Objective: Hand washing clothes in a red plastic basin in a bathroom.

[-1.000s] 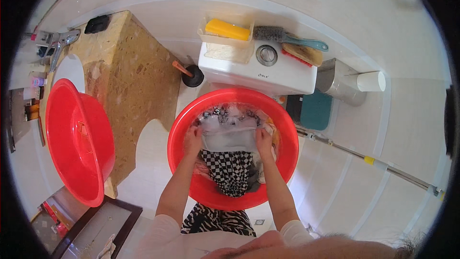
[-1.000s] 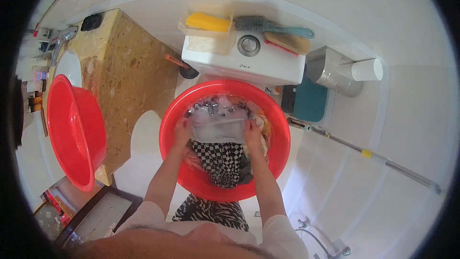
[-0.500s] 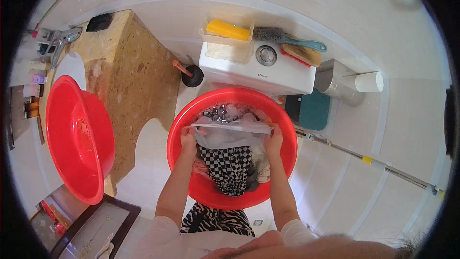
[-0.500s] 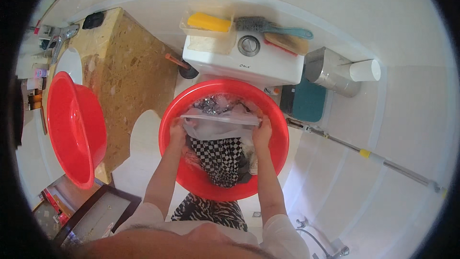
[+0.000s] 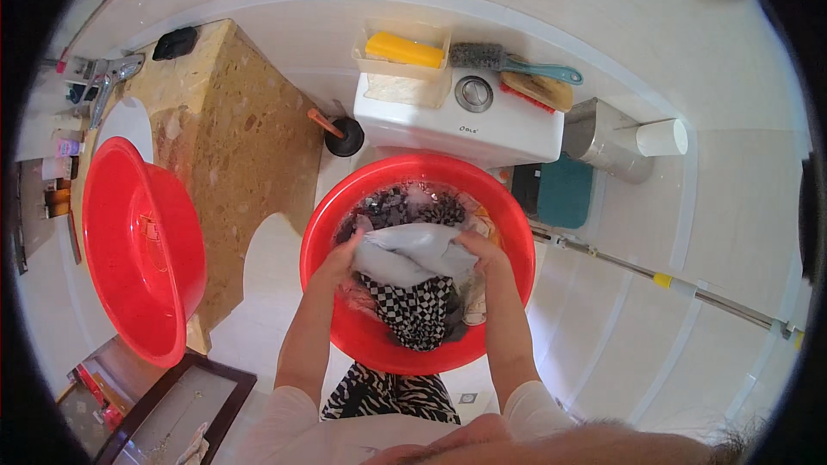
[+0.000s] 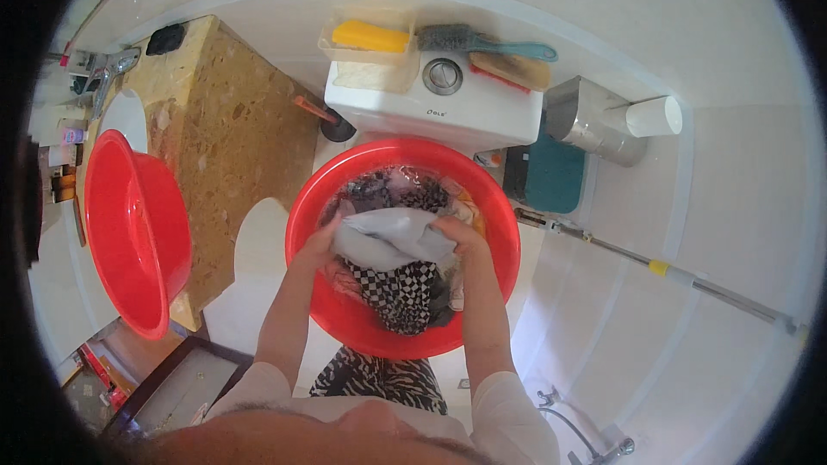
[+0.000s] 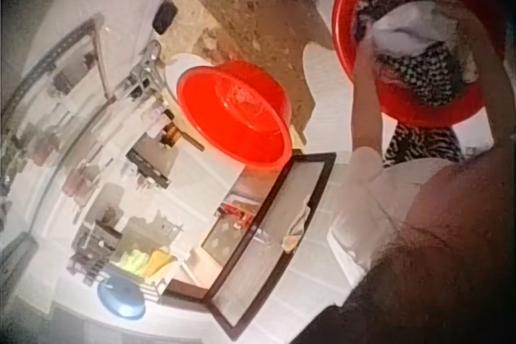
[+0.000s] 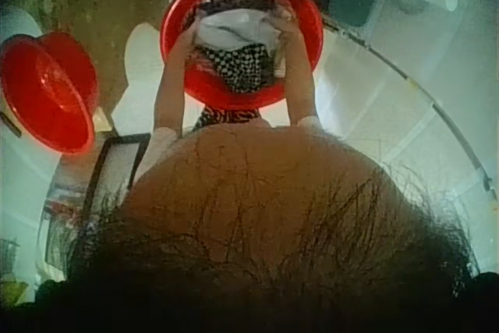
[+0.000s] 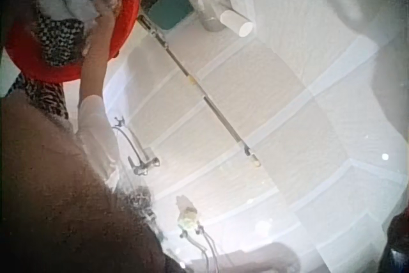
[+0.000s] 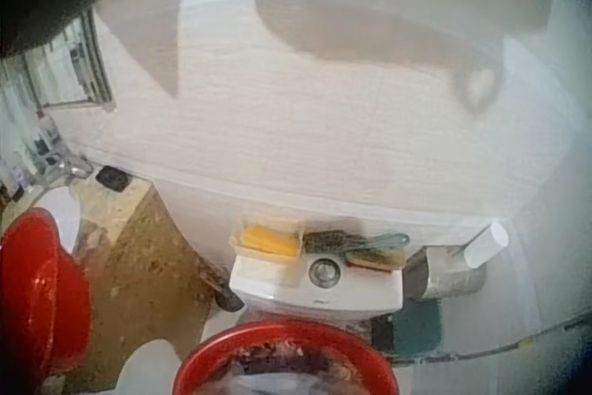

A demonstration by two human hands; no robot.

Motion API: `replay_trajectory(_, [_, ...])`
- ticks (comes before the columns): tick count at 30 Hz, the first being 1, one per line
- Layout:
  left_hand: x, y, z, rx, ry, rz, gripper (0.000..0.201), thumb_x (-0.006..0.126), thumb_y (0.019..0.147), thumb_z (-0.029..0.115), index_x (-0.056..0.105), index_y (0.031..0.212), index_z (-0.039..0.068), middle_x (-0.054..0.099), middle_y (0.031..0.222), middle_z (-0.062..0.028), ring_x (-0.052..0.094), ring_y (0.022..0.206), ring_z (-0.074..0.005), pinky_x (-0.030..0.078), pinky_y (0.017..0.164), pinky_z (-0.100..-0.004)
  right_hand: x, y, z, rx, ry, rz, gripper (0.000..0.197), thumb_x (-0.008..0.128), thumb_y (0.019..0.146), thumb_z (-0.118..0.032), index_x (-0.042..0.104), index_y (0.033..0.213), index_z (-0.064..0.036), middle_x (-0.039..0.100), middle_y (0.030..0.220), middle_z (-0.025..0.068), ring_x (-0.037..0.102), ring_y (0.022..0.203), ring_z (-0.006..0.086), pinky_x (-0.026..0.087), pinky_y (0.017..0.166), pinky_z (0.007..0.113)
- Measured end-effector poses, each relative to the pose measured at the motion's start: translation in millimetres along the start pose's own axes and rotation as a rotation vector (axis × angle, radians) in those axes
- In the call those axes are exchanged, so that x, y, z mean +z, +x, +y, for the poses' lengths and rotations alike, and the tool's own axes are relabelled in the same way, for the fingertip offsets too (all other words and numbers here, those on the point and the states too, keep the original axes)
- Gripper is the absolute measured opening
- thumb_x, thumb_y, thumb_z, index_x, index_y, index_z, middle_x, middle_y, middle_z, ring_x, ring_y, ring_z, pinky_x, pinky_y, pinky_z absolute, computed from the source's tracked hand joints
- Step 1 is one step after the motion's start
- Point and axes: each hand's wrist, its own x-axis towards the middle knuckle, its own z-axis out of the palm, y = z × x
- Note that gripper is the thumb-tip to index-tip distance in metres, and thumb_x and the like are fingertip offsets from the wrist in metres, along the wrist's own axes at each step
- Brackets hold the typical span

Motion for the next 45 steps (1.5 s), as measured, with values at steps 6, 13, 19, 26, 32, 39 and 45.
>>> replay_trajectory(6, [21.6,30.3,-8.4,0.113,-0.005,0.086,0.061,0.071,0.079,0.043,0.053,0.125,0.006,0.063,0.115,-0.0119,0.060,0.103,-0.0271,0.045,0.092,-0.0377,-41.2,46.5,23.8,-0.117,-0.142,0.281,0.034,0.069,0.077,-0.027,0.064,0.104,-0.0067,0.068,0.096,0.0089,0.065,0.085,0.0205,0.050,0.075,0.037])
replay_trajectory(13, [45.8,5.2,-30.5,0.760,1.366,0.833,0.045,0.077,0.071,0.028,0.057,0.103,0.004,0.060,0.103,-0.0180,0.056,0.102,-0.0321,0.044,0.089,-0.0397,-24.5,39.6,63.3,-0.814,-0.802,1.011,0.039,0.068,0.073,-0.009,0.053,0.109,-0.0049,0.061,0.080,0.0072,0.061,0.078,0.0207,0.047,0.071,0.034])
replay_trajectory(19, [52.8,-9.5,-45.2,0.834,1.591,0.363,0.052,0.076,0.069,0.020,0.053,0.114,0.008,0.049,0.118,-0.0155,0.043,0.117,-0.0348,0.035,0.100,-0.0450,-2.6,48.4,42.4,-0.565,-0.048,0.551,0.042,0.061,0.070,0.002,0.047,0.109,-0.0015,0.057,0.098,0.0167,0.059,0.092,0.0282,0.047,0.083,0.038])
replay_trajectory(26, [44.5,-27.1,-43.2,0.688,1.830,0.364,0.062,0.071,0.070,0.014,0.044,0.126,0.009,0.046,0.130,-0.0125,0.041,0.125,-0.0274,0.034,0.102,-0.0471,2.8,24.6,62.0,-0.828,-0.745,0.436,0.057,0.058,0.069,0.007,0.044,0.122,-0.0072,0.055,0.108,0.0179,0.057,0.103,0.0313,0.045,0.091,0.040])
replay_trajectory(32, [12.2,-9.8,-38.8,0.856,1.765,0.517,0.036,0.062,0.077,0.008,0.052,0.111,0.008,0.061,0.105,-0.0150,0.057,0.103,-0.0318,0.045,0.088,-0.0445,-10.3,-0.4,66.2,-0.758,-1.050,0.509,0.048,0.065,0.072,-0.008,0.051,0.118,-0.0076,0.058,0.108,0.0176,0.055,0.103,0.0366,0.043,0.089,0.046])
replay_trajectory(39, [93.9,-40.2,0.9,0.727,0.854,0.641,0.020,0.050,0.093,0.019,0.055,0.097,-0.001,0.062,0.077,-0.0169,0.065,0.075,-0.0241,0.049,0.066,-0.0381,-26.2,-49.8,34.4,-0.781,-0.841,0.431,0.030,0.067,0.075,-0.013,0.061,0.102,-0.0028,0.063,0.091,0.0194,0.060,0.088,0.0383,0.049,0.077,0.042])
replay_trajectory(45, [54.5,-6.0,-1.9,0.596,0.229,0.346,0.045,0.048,0.095,0.037,0.053,0.124,0.004,0.064,0.105,-0.0105,0.062,0.090,-0.0236,0.049,0.080,-0.0362,-32.5,-27.1,10.9,-0.879,-0.487,0.351,0.043,0.067,0.078,-0.012,0.056,0.118,-0.0023,0.063,0.110,0.0157,0.064,0.093,0.0284,0.051,0.080,0.038])
